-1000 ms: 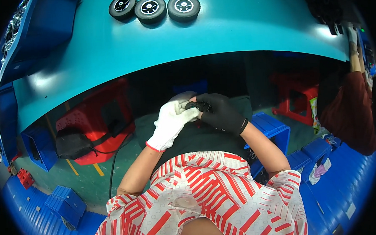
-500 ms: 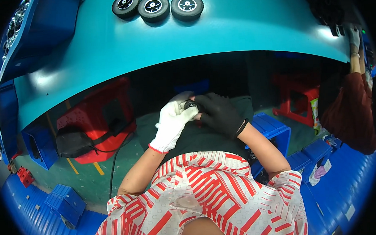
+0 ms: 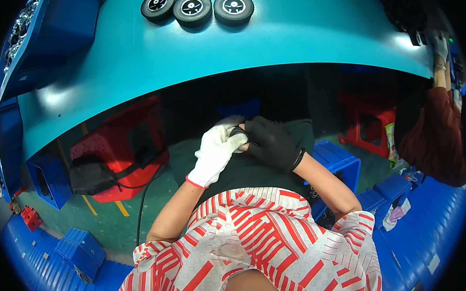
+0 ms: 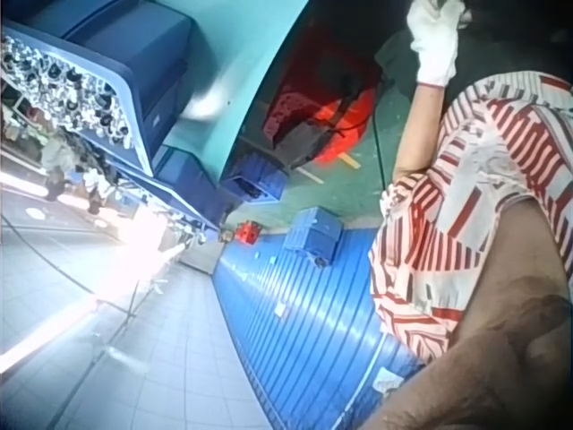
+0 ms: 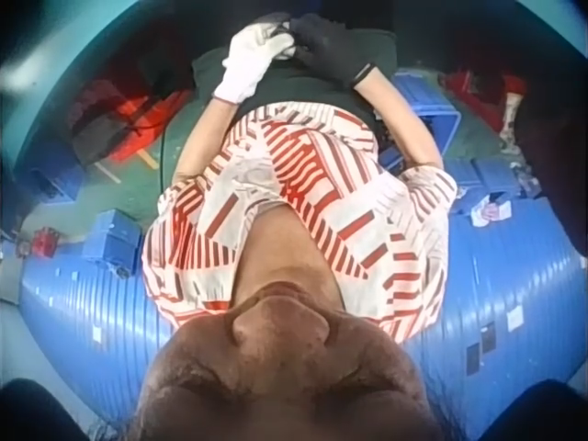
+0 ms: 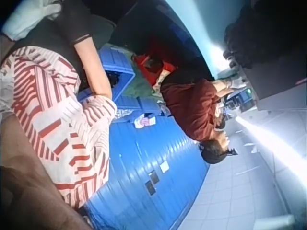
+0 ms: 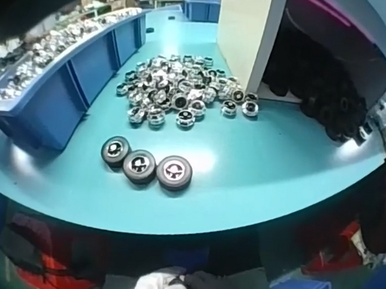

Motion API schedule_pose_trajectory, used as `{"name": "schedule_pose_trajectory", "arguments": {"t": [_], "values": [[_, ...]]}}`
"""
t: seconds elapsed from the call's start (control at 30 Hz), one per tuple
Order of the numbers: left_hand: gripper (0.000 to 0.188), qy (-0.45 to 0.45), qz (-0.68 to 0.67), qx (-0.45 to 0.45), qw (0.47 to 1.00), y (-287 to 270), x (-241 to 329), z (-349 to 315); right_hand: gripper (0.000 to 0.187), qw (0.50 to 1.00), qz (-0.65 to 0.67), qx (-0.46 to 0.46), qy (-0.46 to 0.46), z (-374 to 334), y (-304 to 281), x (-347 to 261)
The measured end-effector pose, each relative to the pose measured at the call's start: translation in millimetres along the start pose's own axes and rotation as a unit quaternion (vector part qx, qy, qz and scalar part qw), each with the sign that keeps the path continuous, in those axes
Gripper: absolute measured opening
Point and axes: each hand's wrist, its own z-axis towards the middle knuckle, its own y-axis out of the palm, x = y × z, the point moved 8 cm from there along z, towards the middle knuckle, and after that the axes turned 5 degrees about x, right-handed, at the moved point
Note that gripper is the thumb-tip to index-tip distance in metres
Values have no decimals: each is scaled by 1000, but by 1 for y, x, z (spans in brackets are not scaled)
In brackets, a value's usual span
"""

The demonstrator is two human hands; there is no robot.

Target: Assembling small toy wheels by fitting rubber tires onto plastic rims at a factory workbench.

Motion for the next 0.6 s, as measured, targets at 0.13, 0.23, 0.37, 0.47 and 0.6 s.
{"name": "schedule_pose_trajectory", "arguments": {"t": [0.13,0.23,0.37,0.47,0.6], "values": [[23,19,2,-17,1000,-2,1,1,42,995,93,14,44,-1,1,6],[30,10,-74,-4,997,0,3,-1,43,988,133,12,82,-1,-2,18],[34,10,-63,10,998,-2,1,-1,46,992,118,24,39,0,-9,11],[38,32,-9,-8,999,-2,10,0,46,1000,13,-13,12,5,-11,2],[38,6,-62,-11,998,2,15,-2,48,999,-4,37,16,3,-12,5]]}}
